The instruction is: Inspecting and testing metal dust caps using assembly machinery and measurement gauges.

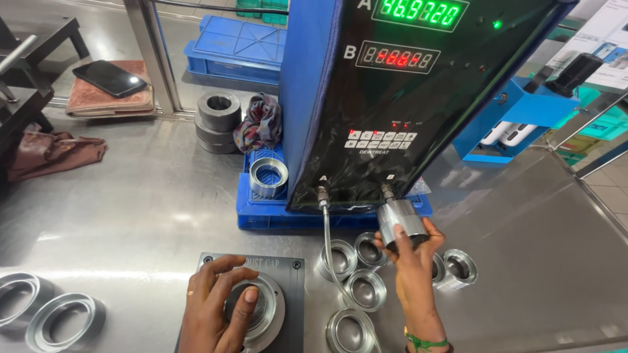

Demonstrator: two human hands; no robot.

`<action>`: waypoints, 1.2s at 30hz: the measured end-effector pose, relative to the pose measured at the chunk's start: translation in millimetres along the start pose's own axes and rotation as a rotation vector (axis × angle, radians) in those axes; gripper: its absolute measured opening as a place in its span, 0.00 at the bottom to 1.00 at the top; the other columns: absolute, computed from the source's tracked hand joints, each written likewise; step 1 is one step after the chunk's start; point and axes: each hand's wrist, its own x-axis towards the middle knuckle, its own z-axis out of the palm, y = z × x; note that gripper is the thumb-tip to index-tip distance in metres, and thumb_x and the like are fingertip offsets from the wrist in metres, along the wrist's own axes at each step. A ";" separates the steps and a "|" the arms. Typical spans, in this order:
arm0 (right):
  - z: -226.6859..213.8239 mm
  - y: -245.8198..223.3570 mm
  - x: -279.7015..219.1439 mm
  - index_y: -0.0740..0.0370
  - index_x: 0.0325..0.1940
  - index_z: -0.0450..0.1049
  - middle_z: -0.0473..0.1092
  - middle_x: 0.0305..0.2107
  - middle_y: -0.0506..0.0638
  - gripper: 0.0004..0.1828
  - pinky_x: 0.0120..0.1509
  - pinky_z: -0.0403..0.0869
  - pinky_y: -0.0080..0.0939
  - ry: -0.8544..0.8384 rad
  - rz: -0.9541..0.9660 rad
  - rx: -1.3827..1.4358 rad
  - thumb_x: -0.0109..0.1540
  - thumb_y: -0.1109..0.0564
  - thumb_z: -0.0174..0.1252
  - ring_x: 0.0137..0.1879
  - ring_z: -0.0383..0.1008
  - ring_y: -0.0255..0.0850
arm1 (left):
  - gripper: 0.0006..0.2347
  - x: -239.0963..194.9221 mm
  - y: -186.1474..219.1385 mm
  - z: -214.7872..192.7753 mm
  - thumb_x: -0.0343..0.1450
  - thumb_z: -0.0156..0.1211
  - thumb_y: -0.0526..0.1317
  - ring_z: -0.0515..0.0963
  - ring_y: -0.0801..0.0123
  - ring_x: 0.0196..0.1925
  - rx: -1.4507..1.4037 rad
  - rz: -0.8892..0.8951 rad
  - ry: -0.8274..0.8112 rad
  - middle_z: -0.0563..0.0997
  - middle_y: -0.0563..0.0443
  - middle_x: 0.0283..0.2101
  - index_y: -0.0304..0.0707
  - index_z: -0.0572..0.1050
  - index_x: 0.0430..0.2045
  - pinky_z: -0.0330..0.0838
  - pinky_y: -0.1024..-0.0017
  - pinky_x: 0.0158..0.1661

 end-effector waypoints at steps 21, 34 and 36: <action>-38.0 -5.7 -54.1 0.53 0.68 0.48 0.59 0.60 0.52 0.43 0.35 0.78 0.41 -0.028 0.150 -0.096 0.53 0.61 0.61 0.44 0.78 0.46 | 0.42 -0.9 -2.3 -6.0 0.51 0.74 0.67 0.69 0.41 0.61 0.382 0.221 -0.184 0.71 0.36 0.58 0.42 0.72 0.56 0.64 0.42 0.56; 131.2 -103.8 -110.5 0.55 0.61 0.73 0.73 0.55 0.57 0.41 0.54 0.80 0.53 -0.937 -0.335 -0.730 0.45 0.42 0.69 0.48 0.82 0.57 | 0.30 12.4 3.9 -66.3 0.54 0.78 0.47 0.81 0.60 0.51 0.010 0.112 0.362 0.80 0.46 0.48 0.37 0.74 0.50 0.75 0.66 0.51; 138.3 -101.2 -113.2 0.53 0.62 0.75 0.72 0.56 0.57 0.40 0.53 0.79 0.55 -0.967 -0.333 -0.771 0.46 0.42 0.68 0.47 0.81 0.59 | 0.30 7.9 -34.6 -73.9 0.56 0.76 0.47 0.83 0.61 0.50 0.036 0.038 0.424 0.81 0.45 0.47 0.37 0.74 0.51 0.75 0.67 0.51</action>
